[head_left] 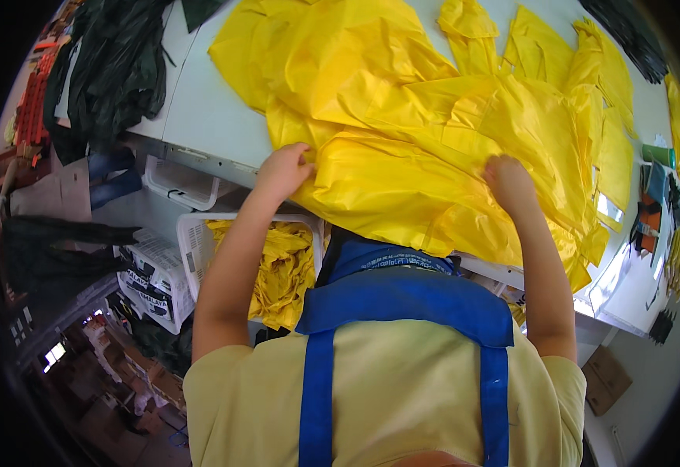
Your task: The person folds a yellow raincoat on a table, aligning edges and smoothing the fabric. They then place the folded coat into a white basket and repeat the process with another yellow raincoat.
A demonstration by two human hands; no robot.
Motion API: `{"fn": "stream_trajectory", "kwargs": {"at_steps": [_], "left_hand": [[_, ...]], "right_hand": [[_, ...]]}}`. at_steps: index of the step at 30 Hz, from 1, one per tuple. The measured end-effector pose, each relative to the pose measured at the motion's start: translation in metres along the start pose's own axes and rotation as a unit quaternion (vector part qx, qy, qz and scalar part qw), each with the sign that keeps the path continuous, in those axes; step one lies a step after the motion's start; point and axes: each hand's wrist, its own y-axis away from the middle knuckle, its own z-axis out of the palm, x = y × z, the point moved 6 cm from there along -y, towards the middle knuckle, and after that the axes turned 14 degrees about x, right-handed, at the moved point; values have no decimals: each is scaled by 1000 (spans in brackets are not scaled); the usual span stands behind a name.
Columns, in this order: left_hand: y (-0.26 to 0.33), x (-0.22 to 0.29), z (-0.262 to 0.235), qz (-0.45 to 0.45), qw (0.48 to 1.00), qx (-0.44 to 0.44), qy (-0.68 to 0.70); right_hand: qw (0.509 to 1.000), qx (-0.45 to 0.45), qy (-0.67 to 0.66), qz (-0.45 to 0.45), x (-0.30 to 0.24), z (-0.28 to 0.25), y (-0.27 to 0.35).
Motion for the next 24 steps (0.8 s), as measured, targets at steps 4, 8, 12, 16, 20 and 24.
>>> {"fn": "stream_trajectory", "kwargs": {"at_steps": [4, 8, 12, 16, 20, 24], "left_hand": [[5, 8, 18, -12, 977, -13, 213], [11, 2, 12, -67, 940, -73, 327], [-15, -14, 6, -187, 894, -79, 399], [-49, 11, 18, -193, 765, 32, 614], [-49, 32, -2, -156, 634, -21, 757], [-42, 42, -11, -145, 577, -87, 799]], "right_hand": [[948, 112, -234, -184, -145, -9, -27], [906, 74, -201, -364, -252, 34, -38], [905, 4, 4, -426, -260, 73, -36], [904, 14, -27, -426, -263, 46, -13], [922, 45, -160, -349, -251, 2, -10], [914, 133, -166, -346, -246, -30, -1]]}}
